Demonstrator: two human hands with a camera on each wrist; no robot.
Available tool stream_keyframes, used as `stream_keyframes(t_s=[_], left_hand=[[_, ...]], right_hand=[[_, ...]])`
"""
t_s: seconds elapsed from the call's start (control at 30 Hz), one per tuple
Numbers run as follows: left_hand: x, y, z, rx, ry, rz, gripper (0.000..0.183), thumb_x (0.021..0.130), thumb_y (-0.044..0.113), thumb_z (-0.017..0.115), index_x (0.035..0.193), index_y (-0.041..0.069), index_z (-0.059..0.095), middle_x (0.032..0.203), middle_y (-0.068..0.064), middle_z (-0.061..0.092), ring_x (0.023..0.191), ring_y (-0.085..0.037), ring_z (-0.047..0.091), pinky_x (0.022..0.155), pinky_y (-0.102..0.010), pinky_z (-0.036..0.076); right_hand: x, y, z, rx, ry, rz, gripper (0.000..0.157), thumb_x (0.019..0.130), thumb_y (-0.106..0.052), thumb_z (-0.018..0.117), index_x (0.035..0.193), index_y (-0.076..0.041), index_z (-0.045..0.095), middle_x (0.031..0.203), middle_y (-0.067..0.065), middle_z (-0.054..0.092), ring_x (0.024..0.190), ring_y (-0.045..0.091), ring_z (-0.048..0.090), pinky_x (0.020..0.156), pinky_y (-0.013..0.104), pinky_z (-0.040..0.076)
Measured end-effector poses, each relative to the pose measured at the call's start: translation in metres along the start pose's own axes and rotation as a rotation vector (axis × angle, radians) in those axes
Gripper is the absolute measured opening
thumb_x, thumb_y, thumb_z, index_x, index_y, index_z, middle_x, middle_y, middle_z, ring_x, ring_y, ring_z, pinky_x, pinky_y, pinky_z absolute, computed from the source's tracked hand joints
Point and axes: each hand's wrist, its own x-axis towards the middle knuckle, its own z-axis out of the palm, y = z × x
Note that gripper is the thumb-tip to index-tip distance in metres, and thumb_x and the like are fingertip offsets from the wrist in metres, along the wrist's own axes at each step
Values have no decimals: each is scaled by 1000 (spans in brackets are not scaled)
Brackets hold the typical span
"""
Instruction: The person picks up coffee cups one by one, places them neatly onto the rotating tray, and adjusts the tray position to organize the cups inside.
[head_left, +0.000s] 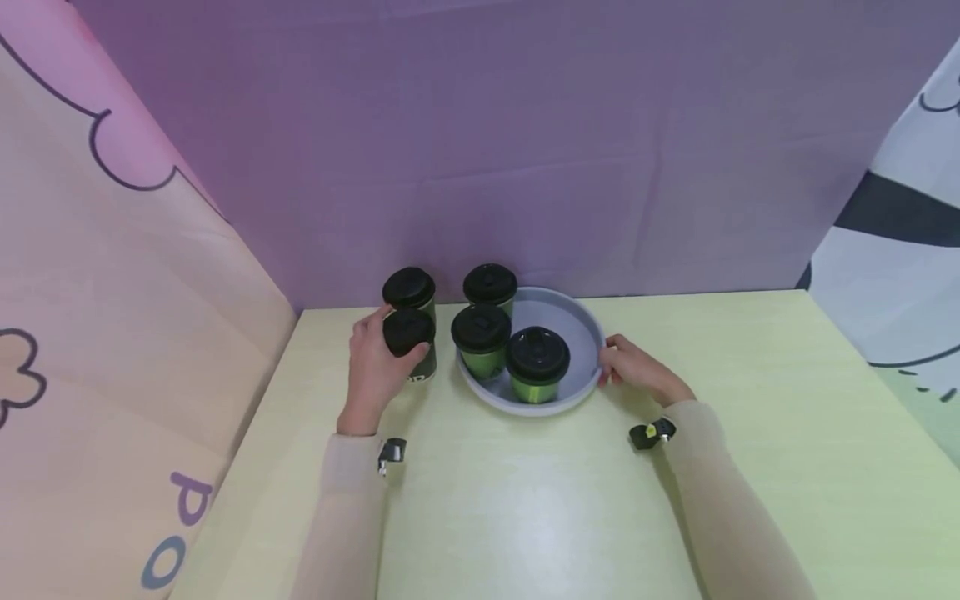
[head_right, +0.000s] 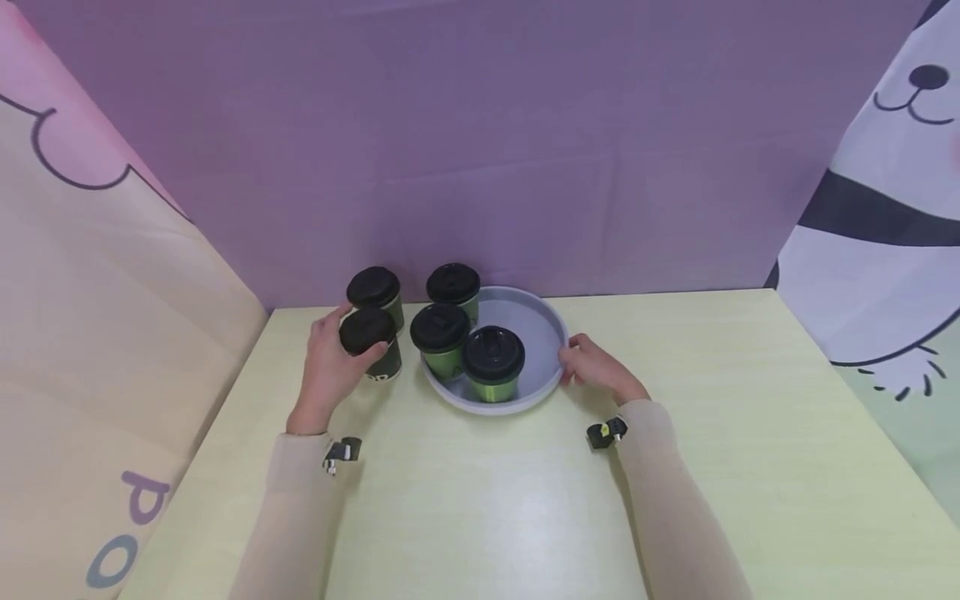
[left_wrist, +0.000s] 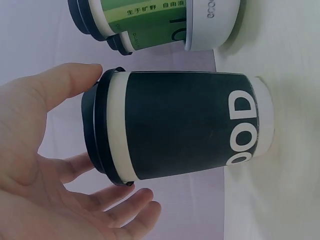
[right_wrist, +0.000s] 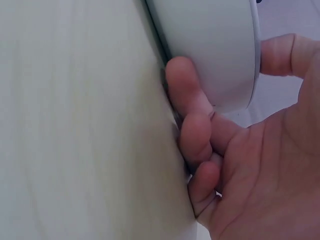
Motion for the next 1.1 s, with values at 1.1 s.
stream_keyframes(t_s=[1.1], left_hand=[[3,1,13,-3,-60,-18,90,88,32,80,158,7,29,155,-27,35,141,-46,42,115,-63,37]], right_hand=[[2,8,-6,-87,55,-50,49,112,-33,26,137,5,45,86,11,65,76,18,59,71,29,49]])
